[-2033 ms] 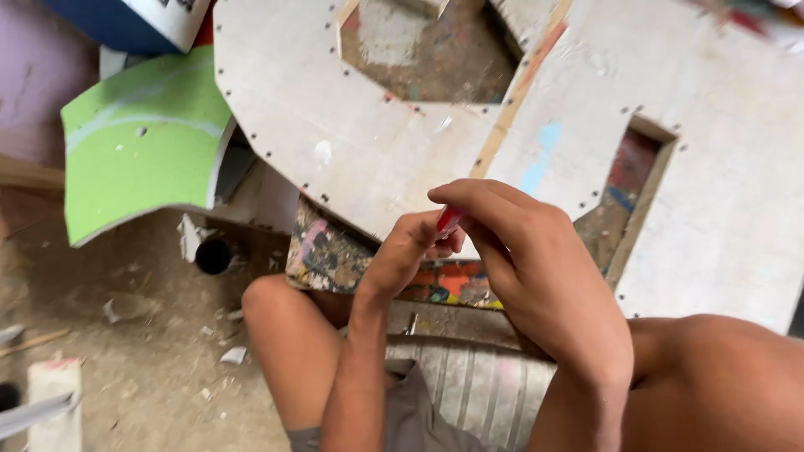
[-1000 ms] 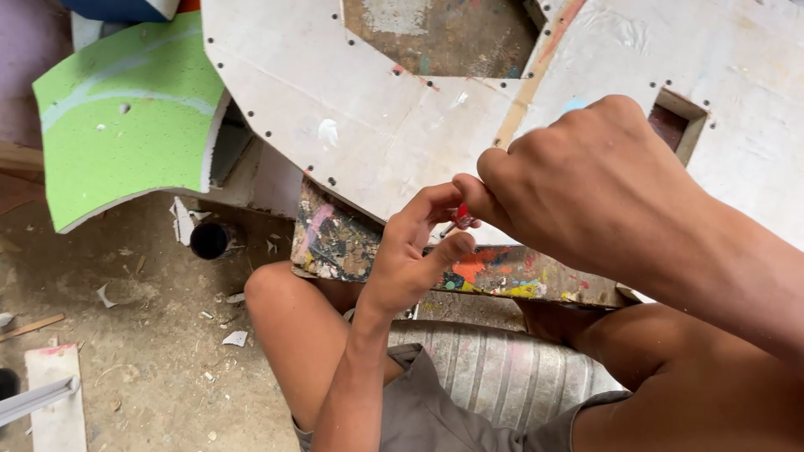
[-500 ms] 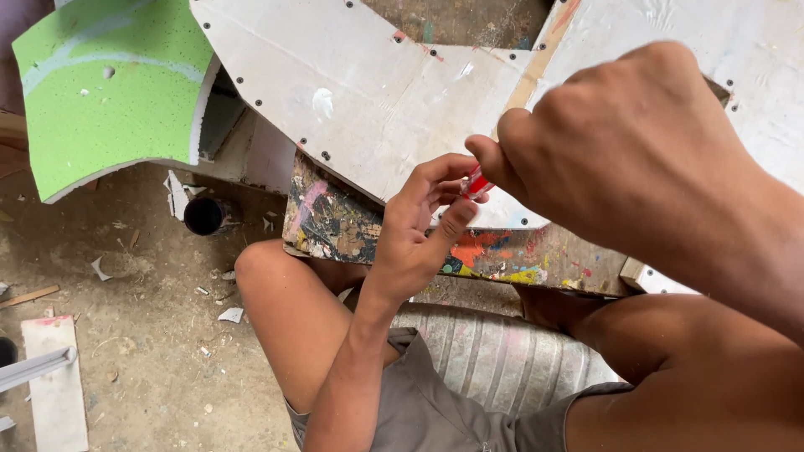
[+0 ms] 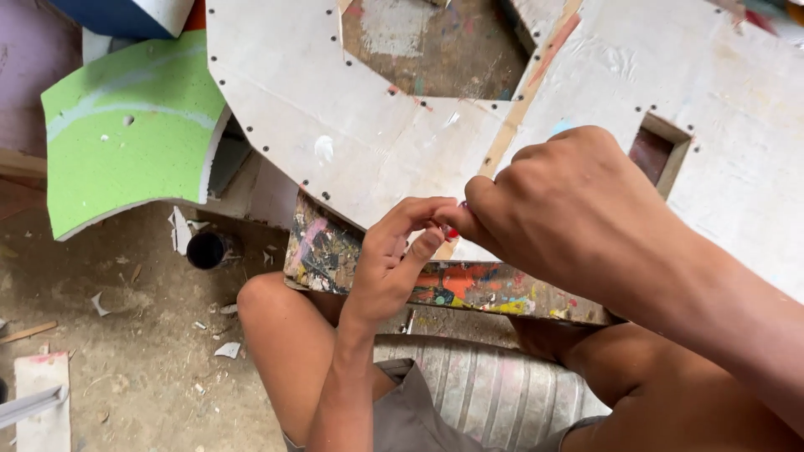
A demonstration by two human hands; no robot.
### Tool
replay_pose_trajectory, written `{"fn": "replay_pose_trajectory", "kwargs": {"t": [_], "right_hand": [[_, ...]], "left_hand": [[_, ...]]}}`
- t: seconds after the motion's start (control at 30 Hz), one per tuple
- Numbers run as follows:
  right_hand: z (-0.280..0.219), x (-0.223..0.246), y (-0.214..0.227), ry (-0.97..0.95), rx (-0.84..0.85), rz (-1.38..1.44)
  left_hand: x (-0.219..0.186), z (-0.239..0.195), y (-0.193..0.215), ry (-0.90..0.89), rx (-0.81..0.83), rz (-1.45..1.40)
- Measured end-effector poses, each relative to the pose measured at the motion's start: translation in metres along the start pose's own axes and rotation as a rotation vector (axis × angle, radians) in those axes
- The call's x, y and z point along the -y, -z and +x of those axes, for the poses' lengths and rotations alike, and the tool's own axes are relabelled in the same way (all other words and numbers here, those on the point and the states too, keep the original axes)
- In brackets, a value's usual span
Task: A person uses a small screwdriver to poke holes into a large, white-painted wooden sign in a workshop environment.
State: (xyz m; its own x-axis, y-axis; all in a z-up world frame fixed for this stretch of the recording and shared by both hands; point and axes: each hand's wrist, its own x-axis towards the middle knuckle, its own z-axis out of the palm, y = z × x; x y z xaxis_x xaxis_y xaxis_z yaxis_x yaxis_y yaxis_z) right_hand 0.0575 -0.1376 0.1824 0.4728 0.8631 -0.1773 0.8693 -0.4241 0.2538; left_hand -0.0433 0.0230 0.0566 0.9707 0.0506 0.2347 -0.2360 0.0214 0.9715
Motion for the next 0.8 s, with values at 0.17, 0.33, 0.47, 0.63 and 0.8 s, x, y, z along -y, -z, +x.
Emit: {"fn": "replay_pose_trajectory", "kwargs": {"t": [0.17,0.33,0.47,0.63,0.8], "right_hand": [[0.005,-0.003,0.011,-0.113,0.294,0.028],[-0.011,-0.003,0.013,0.057,-0.100,0.250],[-0.007,-0.006,0.002,0.198,-0.221,0.292],[0.008,0.002,-0.019,-0.167,-0.047,0.349],[0.005,0.006,-0.001,-0.291,0.073,0.374]], "left_hand": [[0.008,0.001,-0.008,-0.017,-0.103,0.206],[0.008,-0.003,-0.007,0.111,-0.077,0.069],[0.011,-0.005,-0.002,0.164,0.012,0.038],[0.006,-0.007,-0.006,0.000,0.033,-0.072],[0.007,-0.006,-0.012,0.005,-0.077,-0.048]]}}
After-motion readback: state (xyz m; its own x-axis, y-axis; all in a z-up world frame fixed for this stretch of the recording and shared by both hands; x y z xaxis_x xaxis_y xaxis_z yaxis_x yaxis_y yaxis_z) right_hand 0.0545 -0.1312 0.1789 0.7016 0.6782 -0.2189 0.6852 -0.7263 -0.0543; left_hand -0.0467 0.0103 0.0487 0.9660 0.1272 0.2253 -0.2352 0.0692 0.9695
